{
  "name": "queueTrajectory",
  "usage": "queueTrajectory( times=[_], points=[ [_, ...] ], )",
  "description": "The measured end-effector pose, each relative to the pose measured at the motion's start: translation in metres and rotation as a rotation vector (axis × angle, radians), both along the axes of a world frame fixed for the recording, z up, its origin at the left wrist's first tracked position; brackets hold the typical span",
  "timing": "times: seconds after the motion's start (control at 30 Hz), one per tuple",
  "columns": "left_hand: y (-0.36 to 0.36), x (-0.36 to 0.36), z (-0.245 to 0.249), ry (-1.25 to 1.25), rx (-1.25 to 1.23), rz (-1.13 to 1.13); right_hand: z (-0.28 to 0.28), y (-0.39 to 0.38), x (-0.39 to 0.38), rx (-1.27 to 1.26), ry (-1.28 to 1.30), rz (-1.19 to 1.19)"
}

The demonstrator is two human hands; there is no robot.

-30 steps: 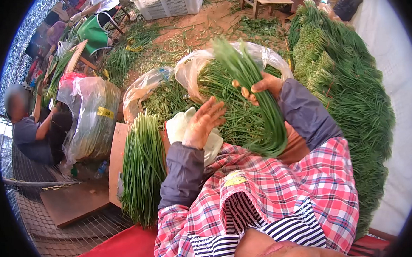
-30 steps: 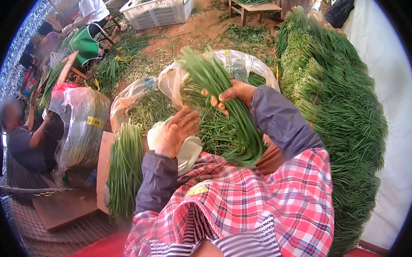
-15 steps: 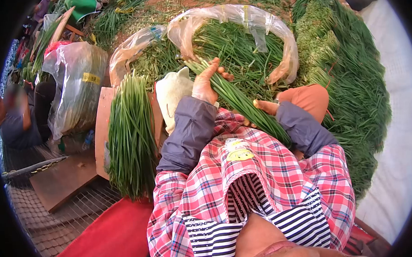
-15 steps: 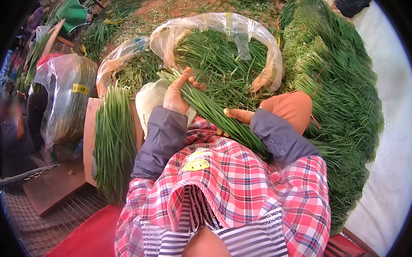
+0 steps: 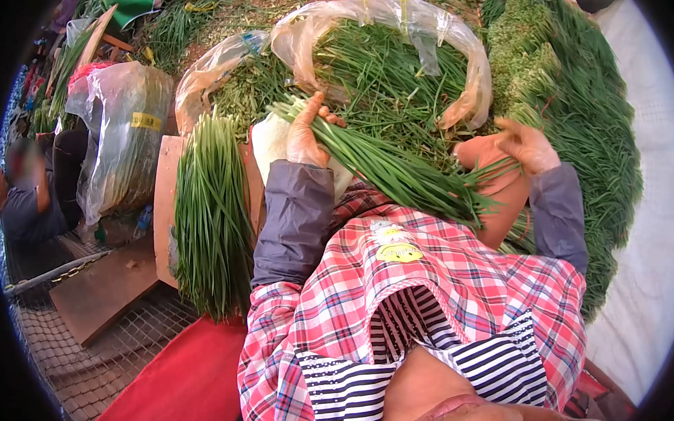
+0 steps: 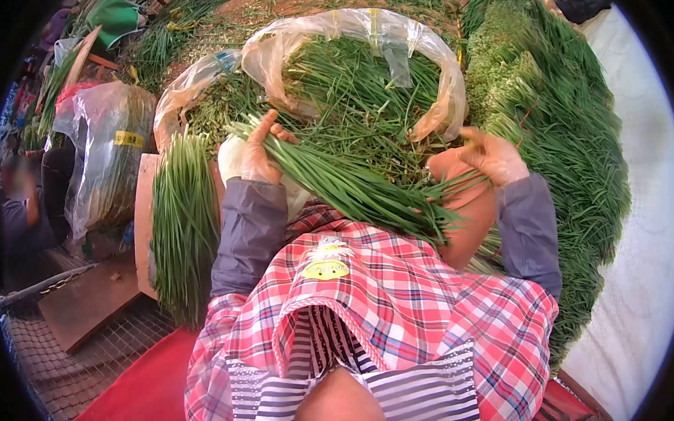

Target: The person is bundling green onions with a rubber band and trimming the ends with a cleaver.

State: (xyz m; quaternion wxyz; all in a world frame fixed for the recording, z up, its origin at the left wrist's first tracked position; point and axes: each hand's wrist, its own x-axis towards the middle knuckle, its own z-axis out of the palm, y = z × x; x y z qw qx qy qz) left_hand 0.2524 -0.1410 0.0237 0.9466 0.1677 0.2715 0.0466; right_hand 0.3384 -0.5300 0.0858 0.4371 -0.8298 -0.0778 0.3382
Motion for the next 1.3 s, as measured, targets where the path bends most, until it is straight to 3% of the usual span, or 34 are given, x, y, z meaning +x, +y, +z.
queueTrajectory(
  times=[0.1,0.17,0.23,0.27,0.3,0.33,0.37,0.4,0.47,0.53,0.57,0.6,0.67,0.7,0.73,0.77,0.87,0.9,0.97,1.07,1.13,1.23,1.3],
  points=[
    [-0.021,0.005,0.014,-0.044,-0.015,-0.111,0.03,0.055,0.003,0.156,0.031,0.166],
    [-0.025,-0.001,0.026,-0.214,-0.016,-0.215,0.007,0.083,-0.001,0.292,0.098,0.224],
    [-0.029,-0.012,0.04,-0.389,0.072,-0.271,-0.047,0.11,-0.001,0.275,0.079,0.382],
    [-0.03,-0.02,0.045,-0.459,0.093,-0.285,-0.084,0.124,-0.002,0.261,0.217,0.52],
    [-0.028,-0.029,0.051,-0.529,0.116,-0.295,-0.141,0.123,-0.02,0.238,0.161,0.663],
    [-0.025,-0.039,0.056,-0.594,0.14,-0.304,-0.054,0.161,-0.035,-0.062,0.456,0.934],
    [-0.021,-0.05,0.06,-0.61,0.136,-0.276,-0.066,0.144,-0.057,0.217,0.659,0.828],
    [-0.015,-0.06,0.062,-0.627,0.131,-0.248,-0.085,0.136,-0.063,0.085,0.423,0.913],
    [0.001,-0.076,0.057,-0.761,0.149,-0.243,-0.085,0.123,-0.055,-0.03,0.315,0.946],
    [0.014,-0.087,0.063,-0.86,0.138,-0.192,-0.08,0.1,-0.042,-0.04,0.488,0.784],
    [0.026,-0.09,0.064,-0.91,0.153,-0.166,-0.065,0.091,-0.03,-0.125,0.422,0.854],
    [0.033,-0.092,0.064,-0.96,0.169,-0.137,-0.068,0.078,-0.022,-0.238,0.461,0.769],
    [0.031,-0.098,0.071,-0.773,0.171,-0.039,-0.04,0.066,0.001,-0.125,0.304,0.548],
    [0.03,-0.099,0.074,-0.682,0.173,0.011,-0.061,0.046,0.022,-0.019,0.325,0.352],
    [0.028,-0.098,0.075,-0.529,0.177,-0.014,-0.055,0.053,0.027,0.143,0.169,0.048],
    [0.022,-0.092,0.074,-0.383,0.205,-0.014,-0.036,0.049,0.04,0.055,0.218,-0.068],
    [0.01,-0.065,0.053,-0.097,0.29,-0.054,-0.044,0.083,0.036,0.383,0.251,-0.14],
    [0.005,-0.055,0.047,-0.084,0.315,-0.126,-0.05,0.101,0.023,0.414,0.261,-0.082],
    [-0.006,-0.041,0.044,-0.106,0.295,-0.231,0.005,0.15,-0.013,0.283,0.208,0.132],
    [-0.019,-0.027,0.041,-0.232,0.194,-0.282,0.001,0.189,-0.045,0.222,0.319,0.235],
    [-0.024,-0.023,0.045,-0.259,0.224,-0.302,-0.003,0.196,-0.054,0.133,0.155,0.344],
    [-0.022,-0.022,0.038,-0.247,0.215,-0.399,0.016,0.191,-0.047,-0.053,0.259,0.558],
    [-0.028,-0.02,0.039,-0.25,0.161,-0.38,0.023,0.189,-0.033,-0.274,-0.046,0.908]
  ],
)
